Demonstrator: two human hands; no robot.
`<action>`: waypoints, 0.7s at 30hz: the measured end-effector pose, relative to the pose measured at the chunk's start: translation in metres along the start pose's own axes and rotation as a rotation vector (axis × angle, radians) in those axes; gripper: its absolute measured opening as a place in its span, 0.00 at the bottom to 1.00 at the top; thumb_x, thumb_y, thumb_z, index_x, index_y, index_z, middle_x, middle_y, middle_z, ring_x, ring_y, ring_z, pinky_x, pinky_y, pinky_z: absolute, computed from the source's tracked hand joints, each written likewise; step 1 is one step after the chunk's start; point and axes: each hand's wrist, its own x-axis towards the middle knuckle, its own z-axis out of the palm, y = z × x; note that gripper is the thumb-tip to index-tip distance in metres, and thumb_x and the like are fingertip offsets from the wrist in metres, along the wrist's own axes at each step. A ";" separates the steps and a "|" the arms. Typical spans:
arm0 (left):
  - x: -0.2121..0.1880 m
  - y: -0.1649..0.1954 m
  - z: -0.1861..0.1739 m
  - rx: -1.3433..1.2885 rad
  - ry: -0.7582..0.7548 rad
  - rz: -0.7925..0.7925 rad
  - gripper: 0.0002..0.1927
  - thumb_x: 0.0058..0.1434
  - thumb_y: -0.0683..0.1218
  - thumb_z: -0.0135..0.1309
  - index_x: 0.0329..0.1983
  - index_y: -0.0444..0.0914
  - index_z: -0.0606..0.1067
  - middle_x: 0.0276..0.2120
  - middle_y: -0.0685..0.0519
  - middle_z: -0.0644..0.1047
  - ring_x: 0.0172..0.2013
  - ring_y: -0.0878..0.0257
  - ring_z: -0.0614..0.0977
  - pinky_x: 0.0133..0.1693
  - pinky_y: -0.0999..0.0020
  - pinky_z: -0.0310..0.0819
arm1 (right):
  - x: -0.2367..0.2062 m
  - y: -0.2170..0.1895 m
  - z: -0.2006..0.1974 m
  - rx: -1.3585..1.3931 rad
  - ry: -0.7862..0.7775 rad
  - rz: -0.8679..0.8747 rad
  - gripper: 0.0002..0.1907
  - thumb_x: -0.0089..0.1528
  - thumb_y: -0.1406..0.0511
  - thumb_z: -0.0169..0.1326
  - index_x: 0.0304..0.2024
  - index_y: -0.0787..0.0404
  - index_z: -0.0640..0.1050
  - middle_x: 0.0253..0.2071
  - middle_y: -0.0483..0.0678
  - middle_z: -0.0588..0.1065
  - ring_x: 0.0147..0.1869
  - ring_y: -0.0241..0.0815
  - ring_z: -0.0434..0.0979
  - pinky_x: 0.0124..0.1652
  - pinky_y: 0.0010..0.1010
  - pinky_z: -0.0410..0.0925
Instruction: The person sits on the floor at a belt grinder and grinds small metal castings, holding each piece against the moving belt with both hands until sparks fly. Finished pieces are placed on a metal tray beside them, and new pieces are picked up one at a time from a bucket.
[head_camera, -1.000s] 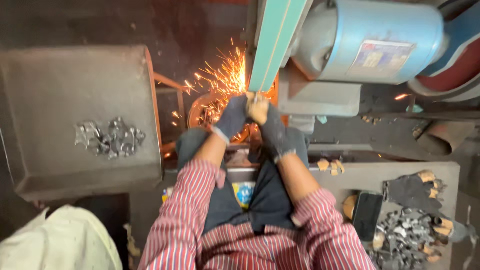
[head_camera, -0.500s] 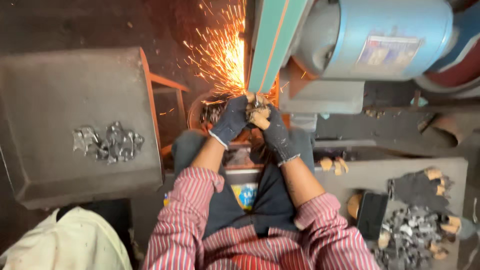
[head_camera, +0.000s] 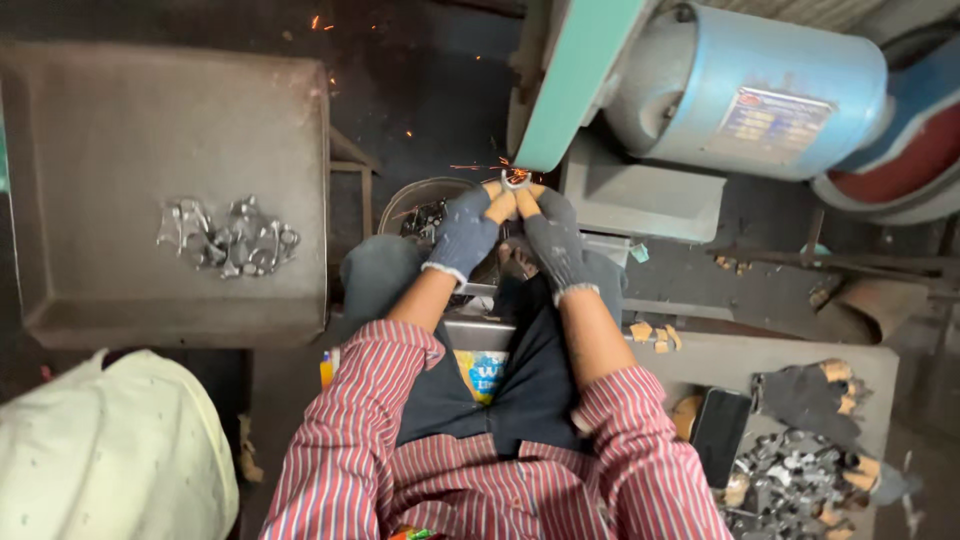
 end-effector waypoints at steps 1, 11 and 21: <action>0.004 -0.006 0.003 0.036 0.081 -0.001 0.17 0.68 0.52 0.50 0.49 0.36 0.79 0.39 0.44 0.83 0.39 0.55 0.85 0.45 0.63 0.77 | 0.009 0.003 0.005 0.025 -0.030 -0.057 0.14 0.68 0.61 0.53 0.44 0.66 0.81 0.34 0.45 0.80 0.38 0.33 0.76 0.39 0.26 0.69; 0.018 -0.005 0.034 0.248 -0.147 0.055 0.19 0.67 0.56 0.51 0.48 0.38 0.82 0.38 0.40 0.82 0.39 0.46 0.83 0.41 0.56 0.74 | 0.003 0.035 -0.032 0.570 0.054 0.081 0.16 0.68 0.61 0.55 0.49 0.69 0.79 0.39 0.45 0.80 0.41 0.35 0.78 0.43 0.26 0.72; 0.029 0.004 0.054 -0.700 -0.098 -0.341 0.24 0.61 0.53 0.68 0.41 0.27 0.75 0.33 0.49 0.75 0.34 0.59 0.74 0.34 0.58 0.68 | 0.044 0.023 -0.007 1.033 -0.045 0.109 0.18 0.65 0.56 0.50 0.46 0.64 0.75 0.38 0.51 0.77 0.39 0.45 0.79 0.41 0.37 0.75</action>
